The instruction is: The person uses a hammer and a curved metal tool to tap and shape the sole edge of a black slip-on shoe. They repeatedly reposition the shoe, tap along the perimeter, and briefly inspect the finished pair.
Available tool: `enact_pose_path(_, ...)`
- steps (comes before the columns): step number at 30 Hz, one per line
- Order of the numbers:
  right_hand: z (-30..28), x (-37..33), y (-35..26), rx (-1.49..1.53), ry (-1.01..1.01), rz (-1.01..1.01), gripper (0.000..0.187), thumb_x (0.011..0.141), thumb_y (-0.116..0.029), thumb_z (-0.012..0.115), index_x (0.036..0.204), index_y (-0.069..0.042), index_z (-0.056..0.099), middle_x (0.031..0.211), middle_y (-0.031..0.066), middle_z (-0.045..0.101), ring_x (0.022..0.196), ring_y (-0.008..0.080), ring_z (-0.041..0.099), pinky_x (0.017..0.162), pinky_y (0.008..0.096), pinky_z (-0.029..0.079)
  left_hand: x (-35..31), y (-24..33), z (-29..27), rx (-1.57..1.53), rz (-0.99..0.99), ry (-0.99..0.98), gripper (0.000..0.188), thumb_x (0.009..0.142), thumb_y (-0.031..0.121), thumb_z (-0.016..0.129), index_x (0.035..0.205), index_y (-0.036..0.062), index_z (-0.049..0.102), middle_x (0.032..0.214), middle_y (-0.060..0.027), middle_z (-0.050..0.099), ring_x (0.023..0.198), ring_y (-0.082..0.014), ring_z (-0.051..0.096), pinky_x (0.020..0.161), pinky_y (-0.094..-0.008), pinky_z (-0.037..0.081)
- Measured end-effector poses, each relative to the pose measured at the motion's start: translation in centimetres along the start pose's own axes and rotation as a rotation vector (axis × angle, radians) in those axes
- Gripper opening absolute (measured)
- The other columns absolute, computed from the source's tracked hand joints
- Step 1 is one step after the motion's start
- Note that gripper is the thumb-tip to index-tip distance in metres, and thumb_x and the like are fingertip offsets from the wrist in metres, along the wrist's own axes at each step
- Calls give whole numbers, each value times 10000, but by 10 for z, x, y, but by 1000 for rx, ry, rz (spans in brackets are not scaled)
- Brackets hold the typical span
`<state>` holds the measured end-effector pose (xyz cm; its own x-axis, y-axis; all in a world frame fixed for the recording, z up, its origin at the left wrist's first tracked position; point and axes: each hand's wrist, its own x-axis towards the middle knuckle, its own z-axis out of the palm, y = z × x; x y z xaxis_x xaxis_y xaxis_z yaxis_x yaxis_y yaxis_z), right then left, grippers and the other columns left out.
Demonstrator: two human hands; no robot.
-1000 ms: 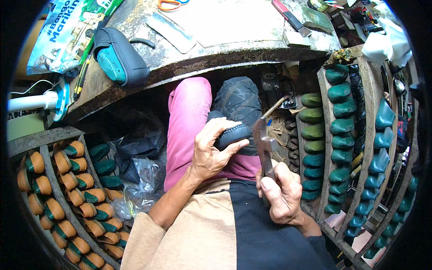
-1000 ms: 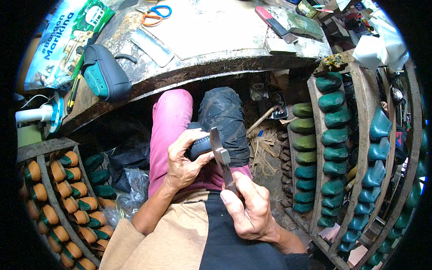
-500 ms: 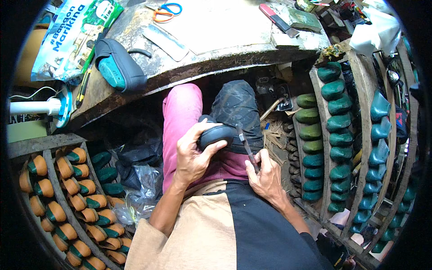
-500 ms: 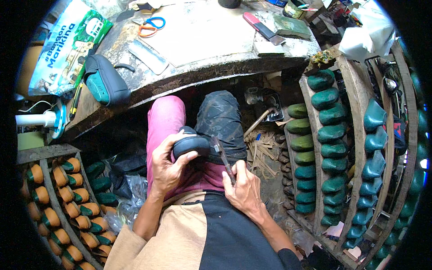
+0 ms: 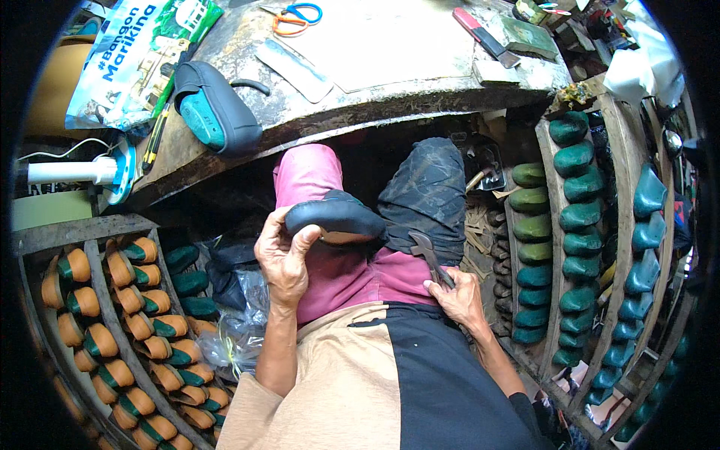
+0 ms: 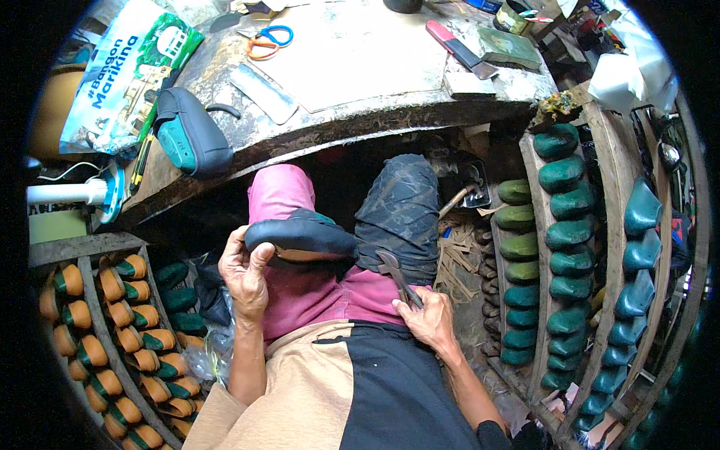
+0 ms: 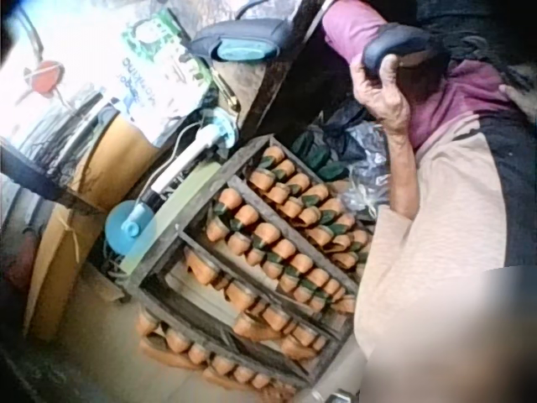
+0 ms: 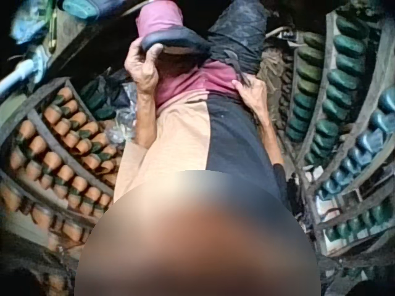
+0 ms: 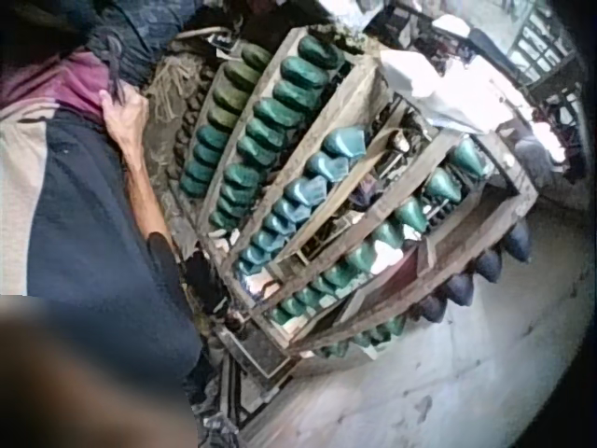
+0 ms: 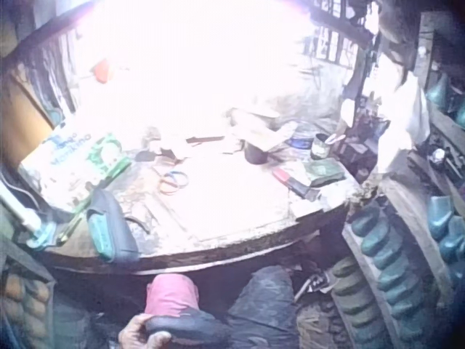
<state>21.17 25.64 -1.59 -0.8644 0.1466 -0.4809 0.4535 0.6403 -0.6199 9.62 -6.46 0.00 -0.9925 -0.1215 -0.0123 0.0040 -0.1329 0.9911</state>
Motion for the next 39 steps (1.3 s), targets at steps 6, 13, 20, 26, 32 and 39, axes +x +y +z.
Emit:
enact_pose_path(6, 2, 6, 8, 38, 6, -6, 361, 912, -312, 920, 881, 18, 778, 639, 136, 651, 577, 219, 620, 606, 418, 502, 6, 5, 26, 94, 64, 1, 319, 1000, 91, 904, 1259, -1, 742, 1090, -25, 763, 978, -114, 705, 898, -285, 570)
enact_pose_path(13, 12, 2, 17, 111, 90, -33, 343, 926, -270, 926, 831, 3, 743, 654, 53, 613, 603, 138, 540, 584, 381, 447, 13, -1, 14, -188, -35, 217, 239, 1103, 185, 812, 1246, 19, 716, 1084, 3, 745, 975, -72, 662, 919, -245, 536)
enact_pose_path(20, 9, -6, 35, 577, 122, 180, 427, 1018, -229, 899, 717, -92, 630, 645, -66, 550, 555, 54, 510, 518, 285, 378, 21, -29, -10, -498, -151, 402, 256, 1182, 298, 688, 1192, 53, 762, 1166, -40, 791, 1062, -133, 717, 992, -323, 569)
enact_pose_path(26, 14, -26, 28, 701, 173, 78, 425, 1145, -281, 736, 793, -58, 654, 640, -8, 580, 536, 112, 568, 526, 303, 438, 14, -41, -6, -370, -89, 261, 260, 1190, 303, 679, 1232, 54, 744, 1120, -12, 736, 1051, -101, 650, 984, -284, 517)
enact_pose_path(32, -10, -23, -37, 176, 276, -439, 267, 993, -89, 810, 878, 58, 620, 1027, 95, 541, 969, 240, 549, 900, 363, 475, 24, -4, -7, 209, 164, 135, 432, 1170, 87, 639, 1601, 54, 635, 1351, -126, 707, 1231, -191, 657, 1152, -337, 479)
enact_pose_path(39, -22, 5, -101, 621, -391, -301, 342, 1091, -58, 686, 1403, 54, 772, 1438, 151, 743, 1326, 226, 679, 1161, 369, 502, 40, 41, -10, 976, 382, -316, 582, 875, 227, 916, 1416, 84, 759, 1366, -165, 715, 1243, -384, 665, 1083, -497, 558)
